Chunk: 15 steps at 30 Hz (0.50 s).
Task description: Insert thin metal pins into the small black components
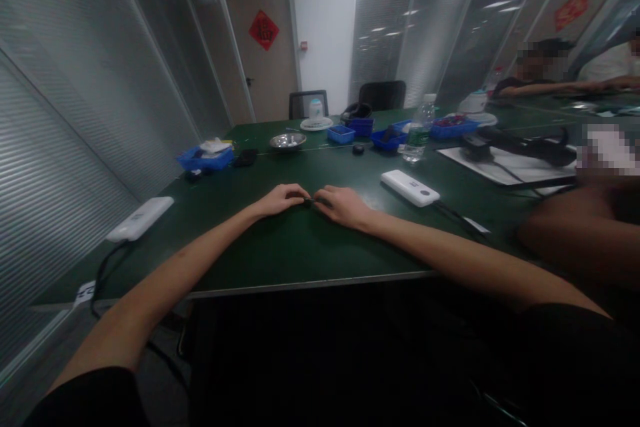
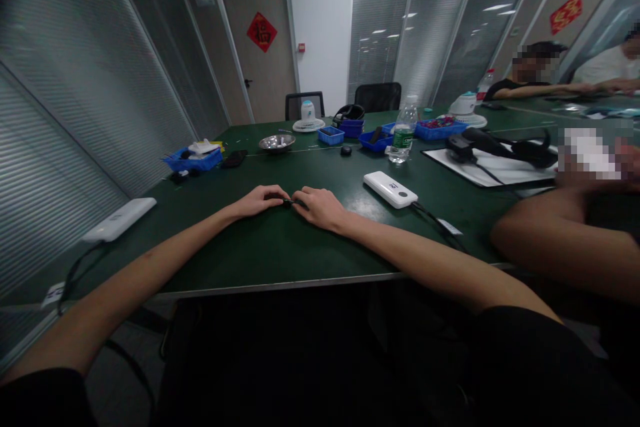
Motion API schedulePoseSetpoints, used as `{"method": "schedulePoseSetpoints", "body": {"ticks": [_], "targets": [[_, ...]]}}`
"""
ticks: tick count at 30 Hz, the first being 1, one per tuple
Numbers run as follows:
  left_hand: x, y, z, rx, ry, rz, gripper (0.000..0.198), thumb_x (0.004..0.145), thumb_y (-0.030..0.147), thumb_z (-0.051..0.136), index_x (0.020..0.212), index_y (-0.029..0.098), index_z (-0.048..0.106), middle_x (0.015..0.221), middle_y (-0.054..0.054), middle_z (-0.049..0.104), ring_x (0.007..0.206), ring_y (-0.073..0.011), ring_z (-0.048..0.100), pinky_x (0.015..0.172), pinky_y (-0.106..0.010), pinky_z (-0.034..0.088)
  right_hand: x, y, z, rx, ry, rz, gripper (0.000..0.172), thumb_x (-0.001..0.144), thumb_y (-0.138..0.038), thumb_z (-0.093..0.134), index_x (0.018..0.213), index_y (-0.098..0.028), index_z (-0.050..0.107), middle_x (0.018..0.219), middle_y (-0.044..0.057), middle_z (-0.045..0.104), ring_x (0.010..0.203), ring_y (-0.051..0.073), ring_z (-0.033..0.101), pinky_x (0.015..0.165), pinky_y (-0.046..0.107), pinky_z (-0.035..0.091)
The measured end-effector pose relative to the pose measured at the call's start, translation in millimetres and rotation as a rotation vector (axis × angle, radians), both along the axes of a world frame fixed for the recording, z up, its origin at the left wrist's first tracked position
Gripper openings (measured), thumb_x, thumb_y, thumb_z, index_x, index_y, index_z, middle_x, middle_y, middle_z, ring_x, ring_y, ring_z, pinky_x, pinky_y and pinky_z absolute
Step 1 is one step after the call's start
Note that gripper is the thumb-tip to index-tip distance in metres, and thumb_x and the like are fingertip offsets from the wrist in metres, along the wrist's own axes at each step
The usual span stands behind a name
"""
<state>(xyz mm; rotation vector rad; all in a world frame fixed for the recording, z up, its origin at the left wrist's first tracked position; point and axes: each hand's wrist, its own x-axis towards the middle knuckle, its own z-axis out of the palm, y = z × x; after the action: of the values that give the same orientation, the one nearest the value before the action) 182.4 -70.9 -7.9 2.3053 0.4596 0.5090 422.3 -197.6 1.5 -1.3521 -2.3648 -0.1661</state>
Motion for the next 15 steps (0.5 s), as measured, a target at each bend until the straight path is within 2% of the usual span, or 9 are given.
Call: {"method": "schedulePoseSetpoints", "body": {"ticks": [9,15], "targets": [[0.8,-4.6,0.5,0.089,-0.051,-0.025,0.027,0.097,0.035,0.067,0.116,0.019,0.076,0.111,-0.008,0.070,0.103,-0.0221,0.065,0.092,-0.035,0.049,0.2,3.1,-3.8,-0.004,-0.010,0.058,0.030,0.108,-0.036,0.050,0.127,-0.019,0.065,0.110,0.011,0.071,0.090,0.022,0.067,0.078,0.030,0.045],[-0.9,-1.0,3.3,0.047,-0.004,-0.048,0.032,0.098,0.041,0.064,0.120,0.020,0.076,0.111,-0.008,0.071,0.101,-0.0222,0.065,0.091,-0.034,0.049,1.5,5.4,-2.6,-0.069,0.182,0.123,0.027,0.107,-0.034,0.052,0.123,-0.019,0.068,0.107,0.009,0.075,0.093,0.021,0.069,0.082,0.030,0.047]]}}
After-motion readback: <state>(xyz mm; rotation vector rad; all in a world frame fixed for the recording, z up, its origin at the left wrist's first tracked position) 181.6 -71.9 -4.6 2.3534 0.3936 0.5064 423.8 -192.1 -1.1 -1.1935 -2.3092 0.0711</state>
